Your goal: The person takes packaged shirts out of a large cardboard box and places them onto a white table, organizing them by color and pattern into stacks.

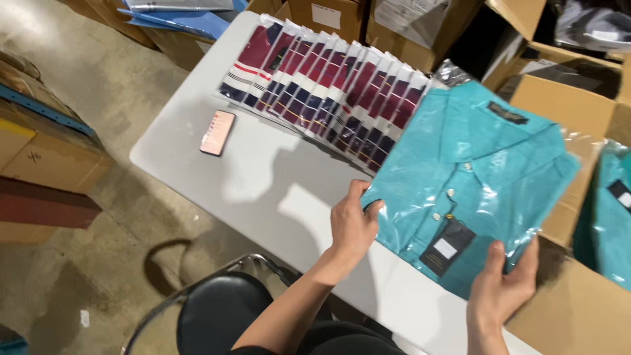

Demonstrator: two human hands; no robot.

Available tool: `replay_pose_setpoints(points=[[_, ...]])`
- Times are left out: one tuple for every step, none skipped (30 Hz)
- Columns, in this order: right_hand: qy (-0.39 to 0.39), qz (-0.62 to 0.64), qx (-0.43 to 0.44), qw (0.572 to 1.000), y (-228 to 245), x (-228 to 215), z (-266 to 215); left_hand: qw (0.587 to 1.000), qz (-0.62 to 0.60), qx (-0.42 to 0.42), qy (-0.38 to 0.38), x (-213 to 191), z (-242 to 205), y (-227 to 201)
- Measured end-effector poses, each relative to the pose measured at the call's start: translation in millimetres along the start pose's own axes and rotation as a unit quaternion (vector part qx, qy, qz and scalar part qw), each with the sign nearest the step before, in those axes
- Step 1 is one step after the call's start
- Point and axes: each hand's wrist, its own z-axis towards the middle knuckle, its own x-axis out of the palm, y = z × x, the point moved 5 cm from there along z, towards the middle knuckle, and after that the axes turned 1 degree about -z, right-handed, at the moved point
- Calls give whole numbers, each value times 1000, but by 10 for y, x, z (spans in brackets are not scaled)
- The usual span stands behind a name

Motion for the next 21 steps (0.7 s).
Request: replay_pose_setpoints(points=[[7, -24, 8, 1000, 47, 238, -88, 1000, 15, -24, 6, -160, 119, 205], [14, -49, 17, 999, 105, 469, -169, 998, 30, -48, 12, -324, 241, 399], [11, -50, 19, 999, 167, 715, -249, 998, 30, -46, 15, -469, 378, 597], [19, -42, 26, 999, 208, 966, -320, 997, 37, -66, 15, -597, 513, 813], [27, -34, 34, 998, 239, 1211, -389, 995, 45, -85, 16, -715, 642, 1027], [25, -38, 36, 998, 454, 1454, -414, 995, 43, -86, 20, -834, 805, 1180], [39, -3, 49, 998, 648, 1709, -439, 993, 52, -107, 6, -962, 959, 1353], [55, 29, 60, 996, 823, 1943, -449, 989, 60, -132, -9, -1062, 1083, 1520], [56, 24, 60, 996, 836, 2148, -447, 989, 57, -136, -6, -1095, 1215, 1679], [75, 20, 67, 995, 855, 2394, -434, 985, 66, -157, -18, -1161, 1368, 1850], [95, 15, 74, 993, 872, 2632, -418, 981, 74, -177, -30, -1223, 1518, 2014], [96, 14, 72, 993, 821, 2861, -359, 981, 72, -179, -30, -1245, 1686, 2177], [133, 74, 109, 982, 736, 3129, -312, 976, 88, -195, -44, -1278, 1846, 2351], [170, 131, 143, 966, 649, 3388, -241, 970, 101, -213, -60, -1283, 2004, 2515], [172, 128, 139, 967, 555, 3574, -186, 970, 97, -216, -61, -1286, 2182, 2632], [205, 135, 172, 954, 428, 3800, -148, 966, 99, -228, -73, -1301, 2350, 2762], [237, 141, 204, 939, 298, 4024, -112, 962, 100, -241, -84, -1310, 2516, 2895], [243, 138, 202, 939, 309, 4174, -47, 960, 99, -246, -88, -1305, 2657, 2985], [264, 127, 207, 933, 311, 4337, 12, 957, 112, -250, -91, -1298, 2802, 3073], [283, 118, 214, 928, 310, 4514, 68, 955, 126, -253, -94, -1294, 2968, 3164], [287, 116, 214, 927, 313, 4644, 79, 953, 127, -256, -95, -1272, 3068, 3279]])
